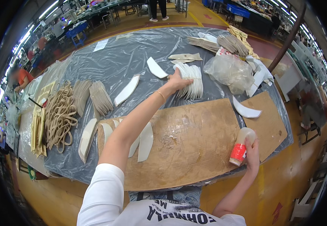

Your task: The person repeatedly picks up white curved material pieces from a table and applies glue from a bottle to one side of each piece. The person then places the glued pieces in a row on a wooden board. The person continues this process for multiple pieces throughout the clip.

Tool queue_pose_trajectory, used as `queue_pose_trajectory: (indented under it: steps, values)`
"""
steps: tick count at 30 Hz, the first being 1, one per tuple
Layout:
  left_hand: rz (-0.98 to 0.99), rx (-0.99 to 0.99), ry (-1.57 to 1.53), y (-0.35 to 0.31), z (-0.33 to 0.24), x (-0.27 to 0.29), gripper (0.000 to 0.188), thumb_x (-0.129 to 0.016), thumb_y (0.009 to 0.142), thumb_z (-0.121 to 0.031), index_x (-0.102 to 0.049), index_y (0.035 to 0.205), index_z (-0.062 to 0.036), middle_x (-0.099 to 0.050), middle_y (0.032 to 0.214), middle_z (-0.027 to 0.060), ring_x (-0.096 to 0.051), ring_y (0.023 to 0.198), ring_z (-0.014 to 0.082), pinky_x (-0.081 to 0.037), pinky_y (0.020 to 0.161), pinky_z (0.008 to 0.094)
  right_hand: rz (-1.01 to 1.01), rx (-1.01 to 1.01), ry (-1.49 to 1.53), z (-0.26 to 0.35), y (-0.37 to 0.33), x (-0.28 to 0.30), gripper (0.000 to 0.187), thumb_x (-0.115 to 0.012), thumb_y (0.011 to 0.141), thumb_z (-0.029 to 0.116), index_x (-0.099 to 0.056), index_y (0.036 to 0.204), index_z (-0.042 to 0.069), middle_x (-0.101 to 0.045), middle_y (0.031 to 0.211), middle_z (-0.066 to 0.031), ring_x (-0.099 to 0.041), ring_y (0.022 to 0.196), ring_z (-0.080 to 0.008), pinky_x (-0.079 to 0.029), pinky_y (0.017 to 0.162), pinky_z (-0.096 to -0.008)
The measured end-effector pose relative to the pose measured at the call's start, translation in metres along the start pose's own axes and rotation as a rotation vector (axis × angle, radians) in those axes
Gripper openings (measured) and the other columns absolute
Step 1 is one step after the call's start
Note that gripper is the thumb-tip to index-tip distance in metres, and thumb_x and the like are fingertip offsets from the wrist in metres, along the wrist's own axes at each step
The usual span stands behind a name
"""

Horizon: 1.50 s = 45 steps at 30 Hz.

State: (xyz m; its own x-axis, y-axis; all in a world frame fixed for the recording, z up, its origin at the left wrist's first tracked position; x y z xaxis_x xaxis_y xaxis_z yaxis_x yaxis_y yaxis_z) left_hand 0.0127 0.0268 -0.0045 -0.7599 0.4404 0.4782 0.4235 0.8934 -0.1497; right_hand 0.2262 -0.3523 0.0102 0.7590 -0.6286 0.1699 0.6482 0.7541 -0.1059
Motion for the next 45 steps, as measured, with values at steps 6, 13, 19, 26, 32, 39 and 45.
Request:
queue_pose_trajectory:
  steps: [6, 13, 19, 26, 32, 39, 45]
  values:
    - [-0.004, 0.063, -0.088, -0.001, -0.001, 0.002, 0.104, -0.082, 0.065, -0.031, -0.024, 0.143, 0.0084, -0.044, 0.138, 0.0291, -0.046, 0.128, 0.0357, -0.039, 0.107, 0.0351, 0.106, -0.048, -0.448, 0.005, 0.026, 0.004, 0.068, -0.066, 0.09, 0.04, -0.044, 0.136, -0.005, -0.058, 0.123, -0.0193, -0.057, 0.112, -0.0251, -0.043, 0.098, -0.035]
    - [-0.144, 0.277, -0.071, -0.011, -0.022, -0.006, 0.074, -0.078, 0.06, -0.03, -0.058, 0.119, 0.009, -0.052, 0.131, 0.0282, -0.047, 0.126, 0.0418, -0.041, 0.105, 0.0422, -0.303, 0.217, -1.054, 0.037, 0.006, -0.02, 0.07, -0.07, 0.084, 0.045, -0.051, 0.131, -0.003, -0.056, 0.124, -0.0228, -0.054, 0.116, -0.0334, -0.042, 0.099, -0.04]
    - [-0.204, 0.474, -0.133, -0.028, -0.034, -0.006, 0.087, -0.076, 0.065, -0.034, -0.04, 0.136, 0.0014, -0.032, 0.146, 0.0232, -0.033, 0.137, 0.0368, -0.032, 0.11, 0.0457, -0.236, 0.427, -0.965, 0.079, -0.007, -0.039, 0.065, -0.071, 0.085, 0.035, -0.047, 0.137, 0.003, -0.052, 0.128, -0.0178, -0.052, 0.114, -0.0303, -0.041, 0.097, -0.0403]
    - [-0.164, 0.149, -0.262, 0.001, -0.01, -0.017, 0.104, -0.081, 0.061, -0.028, -0.023, 0.142, 0.0039, -0.042, 0.137, 0.0317, -0.045, 0.129, 0.0418, -0.041, 0.106, 0.0412, 0.366, 0.44, -0.585, 0.069, 0.058, -0.106, 0.073, -0.078, 0.079, 0.023, -0.043, 0.14, 0.005, -0.055, 0.124, -0.0159, -0.055, 0.108, -0.0241, -0.046, 0.091, -0.0358]
    - [0.038, 0.172, -0.065, 0.024, -0.015, -0.005, 0.081, -0.082, 0.056, -0.03, -0.055, 0.119, 0.0121, -0.061, 0.118, 0.0252, -0.062, 0.108, 0.0327, -0.053, 0.089, 0.0353, 0.364, 0.115, -0.373, 0.073, 0.193, -0.183, 0.083, -0.067, 0.083, 0.057, -0.048, 0.128, -0.011, -0.062, 0.11, -0.0168, -0.059, 0.099, -0.0197, -0.047, 0.087, -0.0312]
    - [-0.117, 0.166, -0.669, 0.006, -0.01, -0.008, 0.079, -0.078, 0.067, -0.031, -0.045, 0.126, 0.0106, -0.058, 0.114, 0.0238, -0.062, 0.097, 0.0287, -0.056, 0.071, 0.0415, 0.535, 0.024, -0.078, 0.076, 0.182, -0.224, 0.077, -0.068, 0.084, 0.053, -0.046, 0.132, -0.004, -0.06, 0.115, -0.0143, -0.058, 0.102, -0.0175, -0.047, 0.084, -0.0308]
    - [0.346, -0.119, -1.09, -0.011, -0.022, 0.005, 0.062, -0.068, 0.089, -0.034, -0.04, 0.134, -0.0011, -0.058, 0.121, 0.0143, -0.064, 0.104, 0.0231, -0.059, 0.082, 0.0398, 0.513, 0.493, -0.128, 0.11, 0.151, -0.227, 0.082, -0.074, 0.083, 0.028, -0.026, 0.144, 0.002, -0.049, 0.13, -0.0184, -0.051, 0.118, -0.0198, -0.044, 0.096, -0.0349]
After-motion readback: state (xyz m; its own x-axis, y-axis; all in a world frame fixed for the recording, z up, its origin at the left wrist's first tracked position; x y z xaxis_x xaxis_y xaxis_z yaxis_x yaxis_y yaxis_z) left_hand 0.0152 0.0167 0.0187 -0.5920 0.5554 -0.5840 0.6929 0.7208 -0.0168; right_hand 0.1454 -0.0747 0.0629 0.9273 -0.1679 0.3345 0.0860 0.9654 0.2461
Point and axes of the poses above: each hand's wrist, its own y-axis towards the middle knuckle, its own x-axis out of the back of the hand, z = x × y, the point moved 3 cm from there along y, towards the middle knuckle
